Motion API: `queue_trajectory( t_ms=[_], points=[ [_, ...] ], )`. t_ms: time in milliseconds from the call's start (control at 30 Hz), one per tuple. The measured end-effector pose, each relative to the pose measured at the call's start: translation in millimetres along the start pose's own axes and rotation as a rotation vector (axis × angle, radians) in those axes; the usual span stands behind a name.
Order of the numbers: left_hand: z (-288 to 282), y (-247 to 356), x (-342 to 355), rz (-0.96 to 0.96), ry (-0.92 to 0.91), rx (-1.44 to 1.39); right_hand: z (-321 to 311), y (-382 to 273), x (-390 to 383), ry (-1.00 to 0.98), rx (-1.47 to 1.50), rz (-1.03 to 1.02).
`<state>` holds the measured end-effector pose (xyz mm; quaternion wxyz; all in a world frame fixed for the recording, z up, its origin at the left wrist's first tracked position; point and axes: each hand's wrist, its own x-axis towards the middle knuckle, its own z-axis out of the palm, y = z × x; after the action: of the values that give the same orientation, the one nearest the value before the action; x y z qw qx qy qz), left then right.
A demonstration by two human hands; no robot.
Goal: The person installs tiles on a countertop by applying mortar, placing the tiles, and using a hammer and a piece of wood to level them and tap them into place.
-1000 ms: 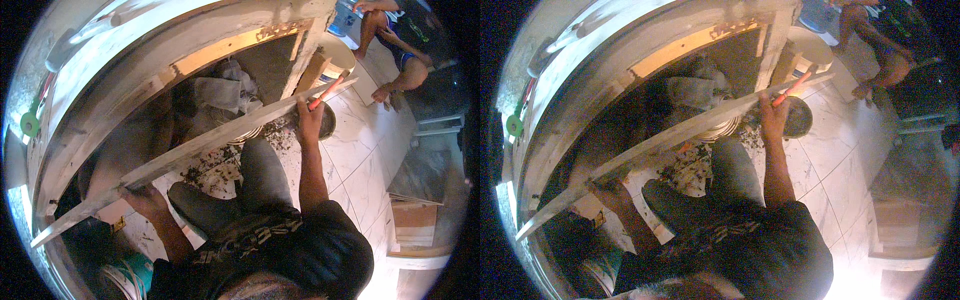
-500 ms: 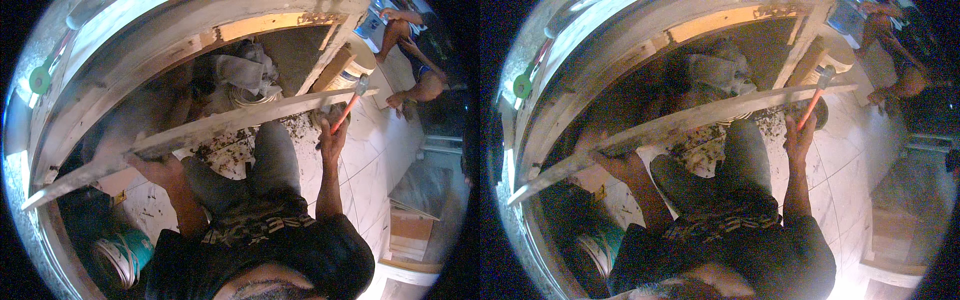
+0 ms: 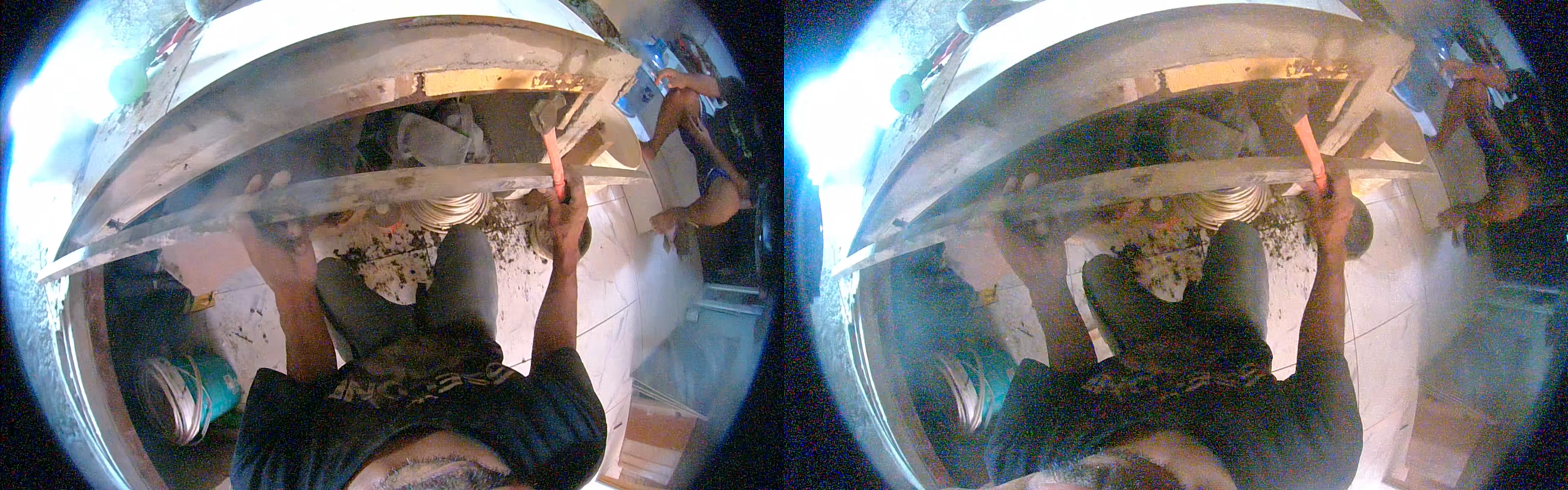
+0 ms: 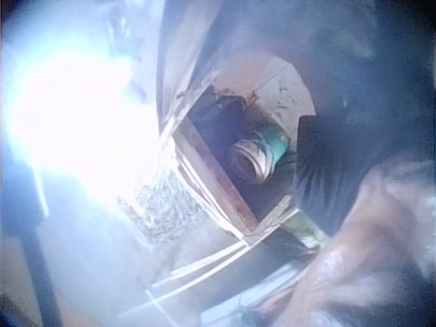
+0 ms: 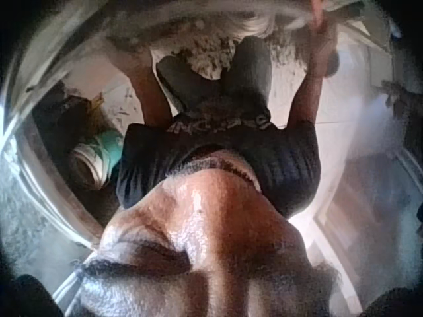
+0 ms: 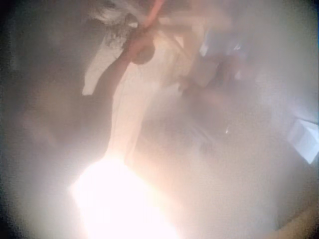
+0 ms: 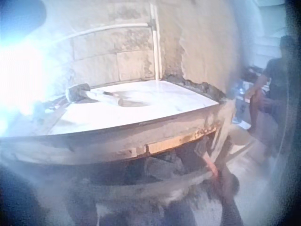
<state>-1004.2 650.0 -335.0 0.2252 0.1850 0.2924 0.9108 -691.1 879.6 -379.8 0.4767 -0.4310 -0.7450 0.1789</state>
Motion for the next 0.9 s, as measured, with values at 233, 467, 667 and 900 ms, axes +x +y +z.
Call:
queue_trajectory(
  t_ms=[233, 467, 667, 900],
  points=[
    [14.9, 2.1, 1.7, 0.002, 0.067, 0.076, 7.5, 14.3, 35.2, 0.085, -0.088, -0.177],
    [39.1, 0.7, 2.0, -0.038, 0.173, 0.117, 29.0, -24.7, 37.7, 0.288, 0.012, -0.31],
    [55.3, -0.5, -5.1, -0.045, 0.154, 0.284, 73.5, -13.6, 31.2, 0.223, -0.082, -0.559],
    [39.3, -12.8, 2.6, -0.135, 0.101, 0.201, 101.4, -9.1, 37.8, 0.243, -0.094, -0.772]
  ],
)
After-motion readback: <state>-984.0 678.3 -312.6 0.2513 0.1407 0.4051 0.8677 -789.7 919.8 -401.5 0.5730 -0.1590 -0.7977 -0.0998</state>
